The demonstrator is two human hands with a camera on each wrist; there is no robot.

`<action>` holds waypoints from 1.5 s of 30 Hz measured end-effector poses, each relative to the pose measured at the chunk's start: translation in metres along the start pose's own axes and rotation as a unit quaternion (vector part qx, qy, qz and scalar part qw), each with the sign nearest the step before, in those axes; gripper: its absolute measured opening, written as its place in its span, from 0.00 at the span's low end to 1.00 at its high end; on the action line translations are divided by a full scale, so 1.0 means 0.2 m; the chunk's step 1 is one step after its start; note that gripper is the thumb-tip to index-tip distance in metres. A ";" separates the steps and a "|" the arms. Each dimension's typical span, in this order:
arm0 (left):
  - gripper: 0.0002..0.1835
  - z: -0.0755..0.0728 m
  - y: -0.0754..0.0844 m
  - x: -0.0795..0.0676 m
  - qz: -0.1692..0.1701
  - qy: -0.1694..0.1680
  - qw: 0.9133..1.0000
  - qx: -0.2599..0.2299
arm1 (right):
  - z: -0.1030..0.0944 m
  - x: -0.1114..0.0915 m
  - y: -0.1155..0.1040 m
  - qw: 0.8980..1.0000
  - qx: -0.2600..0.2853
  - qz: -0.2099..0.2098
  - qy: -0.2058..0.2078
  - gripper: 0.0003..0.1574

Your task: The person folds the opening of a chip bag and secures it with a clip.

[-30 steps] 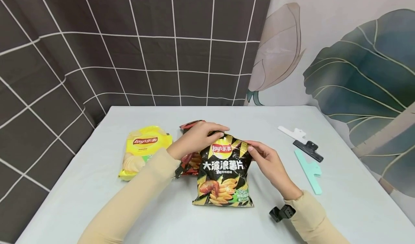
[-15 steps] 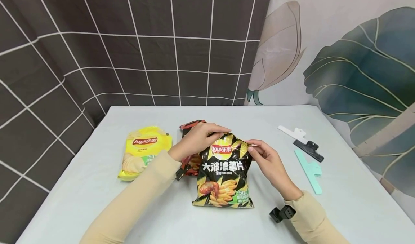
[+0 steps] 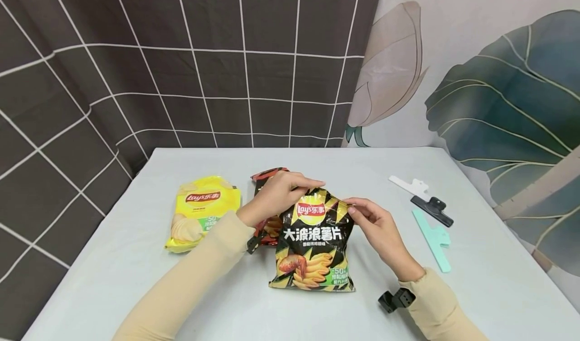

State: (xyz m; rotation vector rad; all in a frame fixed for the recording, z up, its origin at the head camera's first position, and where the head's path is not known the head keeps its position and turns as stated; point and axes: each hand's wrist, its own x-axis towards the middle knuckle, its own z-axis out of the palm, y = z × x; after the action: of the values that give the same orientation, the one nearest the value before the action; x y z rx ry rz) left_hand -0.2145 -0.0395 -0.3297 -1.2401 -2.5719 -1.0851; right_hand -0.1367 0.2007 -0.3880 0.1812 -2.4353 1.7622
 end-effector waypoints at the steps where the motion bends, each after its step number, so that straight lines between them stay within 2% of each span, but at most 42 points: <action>1: 0.19 0.00 0.00 0.00 0.003 0.003 1.000 -0.001 | 0.00 0.00 0.00 1.000 0.003 -0.001 0.000 0.21; 9: 0.20 0.01 -0.01 -0.01 -0.003 0.006 1.000 -0.010 | 0.00 -0.01 -0.01 1.000 0.016 0.003 -0.005 0.21; 21: 0.17 0.01 0.02 -0.02 -0.023 0.006 1.000 0.010 | -0.02 -0.02 -0.01 1.000 0.018 0.007 -0.021 0.19; 28: 0.17 0.02 0.02 -0.02 -0.025 0.013 1.000 -0.002 | -0.02 -0.02 0.00 1.000 0.018 -0.007 -0.022 0.18; 36: 0.16 0.02 0.02 -0.02 -0.031 0.018 0.999 -0.018 | -0.02 -0.02 0.00 1.000 0.015 0.000 -0.017 0.16; 45: 0.15 0.02 0.02 -0.03 -0.063 0.015 0.997 -0.048 | -0.01 -0.03 0.00 0.999 0.021 -0.005 -0.025 0.15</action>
State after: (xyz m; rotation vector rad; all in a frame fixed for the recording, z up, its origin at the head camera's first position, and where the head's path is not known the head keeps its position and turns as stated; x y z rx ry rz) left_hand -0.2076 -0.0390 -0.3334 -1.0843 -2.6337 -1.2552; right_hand -0.1311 0.2035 -0.3877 0.2443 -2.4281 1.8262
